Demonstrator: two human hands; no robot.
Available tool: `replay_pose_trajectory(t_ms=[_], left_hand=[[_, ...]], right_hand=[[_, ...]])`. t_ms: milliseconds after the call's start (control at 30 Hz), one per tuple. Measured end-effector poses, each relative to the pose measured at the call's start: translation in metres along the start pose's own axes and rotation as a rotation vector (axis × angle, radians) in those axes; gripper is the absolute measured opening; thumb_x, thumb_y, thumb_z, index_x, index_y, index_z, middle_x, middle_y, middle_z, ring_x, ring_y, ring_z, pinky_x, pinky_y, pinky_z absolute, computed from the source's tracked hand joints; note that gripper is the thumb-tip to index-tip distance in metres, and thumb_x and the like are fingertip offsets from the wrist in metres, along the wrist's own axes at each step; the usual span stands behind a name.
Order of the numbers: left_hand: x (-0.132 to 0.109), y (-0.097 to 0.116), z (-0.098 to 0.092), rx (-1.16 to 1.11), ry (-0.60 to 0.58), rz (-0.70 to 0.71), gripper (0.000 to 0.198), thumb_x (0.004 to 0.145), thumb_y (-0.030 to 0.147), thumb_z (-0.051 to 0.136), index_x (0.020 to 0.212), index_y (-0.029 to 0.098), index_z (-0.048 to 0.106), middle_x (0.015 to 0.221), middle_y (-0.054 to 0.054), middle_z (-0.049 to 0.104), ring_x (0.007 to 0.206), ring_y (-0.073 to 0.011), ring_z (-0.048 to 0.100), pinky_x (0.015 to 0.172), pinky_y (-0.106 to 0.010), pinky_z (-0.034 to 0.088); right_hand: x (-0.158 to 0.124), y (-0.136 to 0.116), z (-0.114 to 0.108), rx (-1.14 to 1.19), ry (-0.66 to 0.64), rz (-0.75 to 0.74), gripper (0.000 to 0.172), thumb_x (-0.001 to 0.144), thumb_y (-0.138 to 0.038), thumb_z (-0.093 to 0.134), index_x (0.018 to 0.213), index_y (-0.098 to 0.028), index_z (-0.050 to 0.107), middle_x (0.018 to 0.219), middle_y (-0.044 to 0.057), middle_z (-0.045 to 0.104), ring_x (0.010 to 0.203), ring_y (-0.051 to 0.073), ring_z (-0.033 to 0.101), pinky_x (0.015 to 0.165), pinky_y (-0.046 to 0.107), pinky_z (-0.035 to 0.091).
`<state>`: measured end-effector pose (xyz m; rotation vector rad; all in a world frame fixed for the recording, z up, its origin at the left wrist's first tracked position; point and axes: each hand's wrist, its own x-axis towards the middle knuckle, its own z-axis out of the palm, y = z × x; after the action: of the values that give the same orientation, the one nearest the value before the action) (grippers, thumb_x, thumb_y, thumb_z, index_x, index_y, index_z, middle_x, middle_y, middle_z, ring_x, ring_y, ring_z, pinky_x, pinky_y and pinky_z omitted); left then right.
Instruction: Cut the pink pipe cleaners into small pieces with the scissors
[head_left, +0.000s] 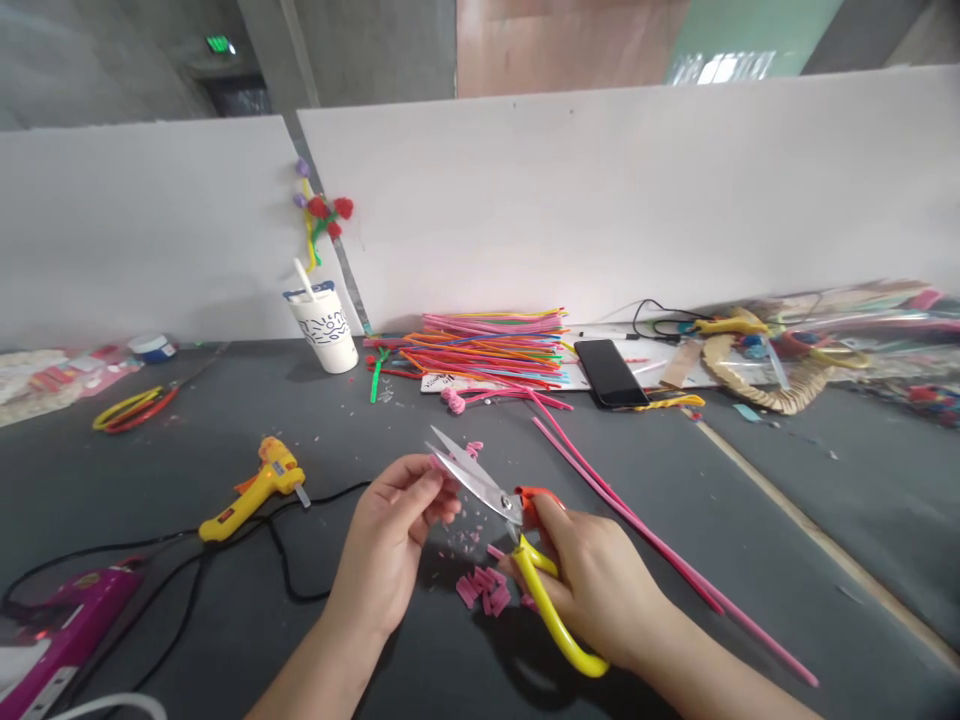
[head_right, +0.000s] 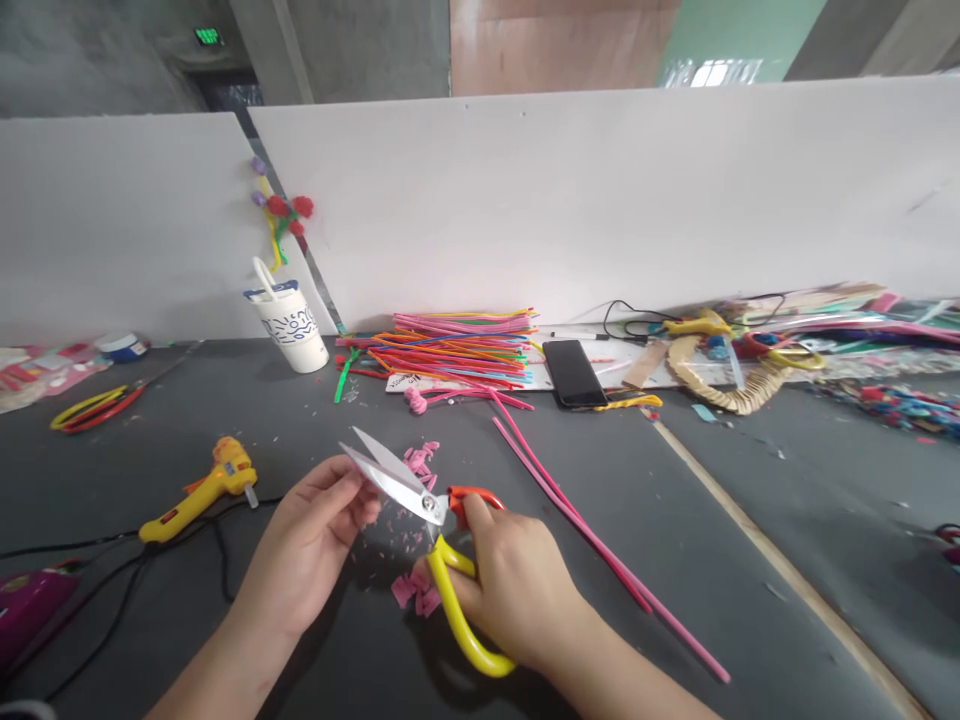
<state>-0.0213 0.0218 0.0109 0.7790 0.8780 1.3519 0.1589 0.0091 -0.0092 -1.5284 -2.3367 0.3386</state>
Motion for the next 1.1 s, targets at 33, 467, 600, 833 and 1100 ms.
replay_pose_trajectory(t_ms=[33, 467, 600, 833, 1100], left_hand=[[-0.0002, 0.001, -0.0001, -0.007, 0.005, 0.012, 0.005, 0.076, 0.017, 0.058, 0.074, 0.014, 0.062, 0.064, 0.0, 0.06, 0.055, -0.0062, 0.052, 0.053, -0.014, 0.041], [-0.0043, 0.0053, -0.002, -0.002, 0.017, 0.092, 0.008, 0.077, 0.017, 0.057, 0.071, 0.015, 0.062, 0.065, 0.001, 0.057, 0.057, -0.0062, 0.048, 0.054, -0.016, 0.038], [-0.004, 0.0054, -0.0023, -0.003, 0.021, 0.091, 0.006, 0.076, 0.017, 0.058, 0.072, 0.015, 0.063, 0.065, 0.0, 0.058, 0.057, -0.0066, 0.048, 0.055, -0.016, 0.038], [-0.005, 0.0058, -0.0005, -0.03, 0.017, 0.07, 0.006, 0.074, 0.018, 0.06, 0.071, 0.014, 0.064, 0.064, 0.0, 0.059, 0.056, -0.0065, 0.049, 0.055, -0.015, 0.04], [-0.0045, 0.0071, 0.0, -0.041, 0.031, 0.051, 0.004, 0.073, 0.018, 0.061, 0.07, 0.015, 0.064, 0.064, 0.001, 0.059, 0.056, -0.0064, 0.05, 0.055, -0.015, 0.041]], right_hand=[[-0.0003, 0.0008, 0.0016, -0.029, 0.004, -0.025, 0.024, 0.078, -0.044, 0.045, 0.082, -0.02, 0.045, 0.061, 0.001, 0.058, 0.05, 0.016, 0.052, 0.047, 0.024, 0.026], [-0.0041, -0.0004, 0.0031, -0.104, 0.056, -0.121, 0.033, 0.082, -0.051, 0.039, 0.081, -0.019, 0.046, 0.059, 0.001, 0.059, 0.048, 0.017, 0.056, 0.045, 0.025, 0.027], [-0.0042, 0.0002, 0.0041, -0.104, 0.062, -0.127, 0.033, 0.083, -0.051, 0.037, 0.078, -0.02, 0.045, 0.056, 0.001, 0.058, 0.046, 0.017, 0.055, 0.044, 0.025, 0.026], [-0.0037, 0.0007, 0.005, -0.109, 0.061, -0.125, 0.034, 0.083, -0.052, 0.037, 0.079, -0.019, 0.045, 0.056, 0.001, 0.058, 0.046, 0.017, 0.054, 0.045, 0.025, 0.026], [-0.003, -0.0014, 0.0038, -0.129, 0.025, -0.108, 0.035, 0.084, -0.051, 0.033, 0.075, -0.019, 0.045, 0.053, 0.001, 0.057, 0.044, 0.017, 0.053, 0.044, 0.025, 0.024]])
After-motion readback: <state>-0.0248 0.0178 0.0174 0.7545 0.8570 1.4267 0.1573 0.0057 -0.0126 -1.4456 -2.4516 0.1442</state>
